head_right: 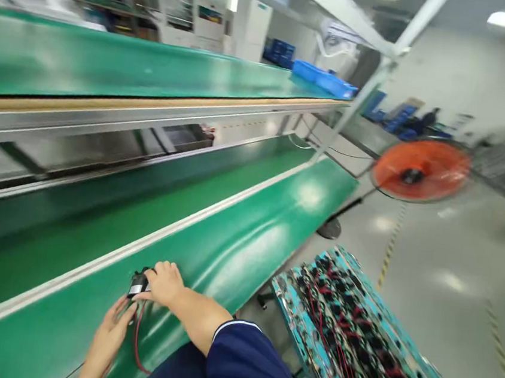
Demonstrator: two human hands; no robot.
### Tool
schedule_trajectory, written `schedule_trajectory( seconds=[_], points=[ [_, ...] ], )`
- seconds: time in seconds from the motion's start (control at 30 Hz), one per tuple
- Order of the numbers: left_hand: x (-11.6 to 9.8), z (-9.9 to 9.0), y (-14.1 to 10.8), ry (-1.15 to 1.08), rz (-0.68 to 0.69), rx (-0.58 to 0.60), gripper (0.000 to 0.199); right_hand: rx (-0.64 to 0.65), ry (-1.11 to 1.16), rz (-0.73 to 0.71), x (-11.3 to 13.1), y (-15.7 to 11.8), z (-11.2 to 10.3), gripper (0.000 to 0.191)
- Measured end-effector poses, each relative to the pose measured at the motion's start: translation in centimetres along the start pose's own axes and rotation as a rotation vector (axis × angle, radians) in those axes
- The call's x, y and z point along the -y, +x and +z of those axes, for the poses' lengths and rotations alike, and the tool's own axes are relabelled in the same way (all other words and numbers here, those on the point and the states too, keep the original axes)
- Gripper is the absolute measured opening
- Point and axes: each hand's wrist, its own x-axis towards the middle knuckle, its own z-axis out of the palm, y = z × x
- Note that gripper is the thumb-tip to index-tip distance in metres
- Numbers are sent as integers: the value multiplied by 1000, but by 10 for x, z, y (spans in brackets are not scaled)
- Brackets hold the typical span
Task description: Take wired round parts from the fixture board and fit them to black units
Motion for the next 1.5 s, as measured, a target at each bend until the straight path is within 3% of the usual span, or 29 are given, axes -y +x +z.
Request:
schedule_trajectory(
  seconds=[0.07, 0.27, 0.37, 0.47, 0.57, 0.7, 0.83, 0.97, 1.1, 1.23, 1.5],
  points=[
    [-21, 24, -5, -86, -40, 63, 75, -49, 17, 135, -11, -14, -10, 79],
    [-88, 111, -55, -504, -201, 514, 59, -264, 160, 376, -40, -66, -62, 78],
    [-109, 144, -85, -518, -261, 638, 55, -418, 241, 481, -66, -91, -98, 75],
    [-118, 169, -107, -394, -171, 724, 60, -553, 320, 549, -107, -127, -138, 70],
    [-123, 193, -117, -149, 53, 792, 61, -675, 393, 669, -162, -182, -178, 59],
    [-138, 239, -123, 196, 375, 872, 52, -762, 401, 887, -249, -287, -220, 49],
    [-157, 310, -145, 385, 398, 1078, 53, -713, 409, 1080, -338, -402, -245, 50],
    [-169, 392, -180, 408, 326, 1231, 50, -644, 594, 1235, -415, -490, -249, 53],
    [-172, 463, -206, 322, 74, 1311, 53, -610, 752, 1311, -479, -532, -230, 58],
    [-167, 509, -211, 287, -60, 1264, 58, -559, 866, 1389, -528, -541, -204, 63],
    [-170, 560, -202, 217, -201, 1108, 59, -385, 996, 1415, -596, -526, -172, 68]
  ],
)
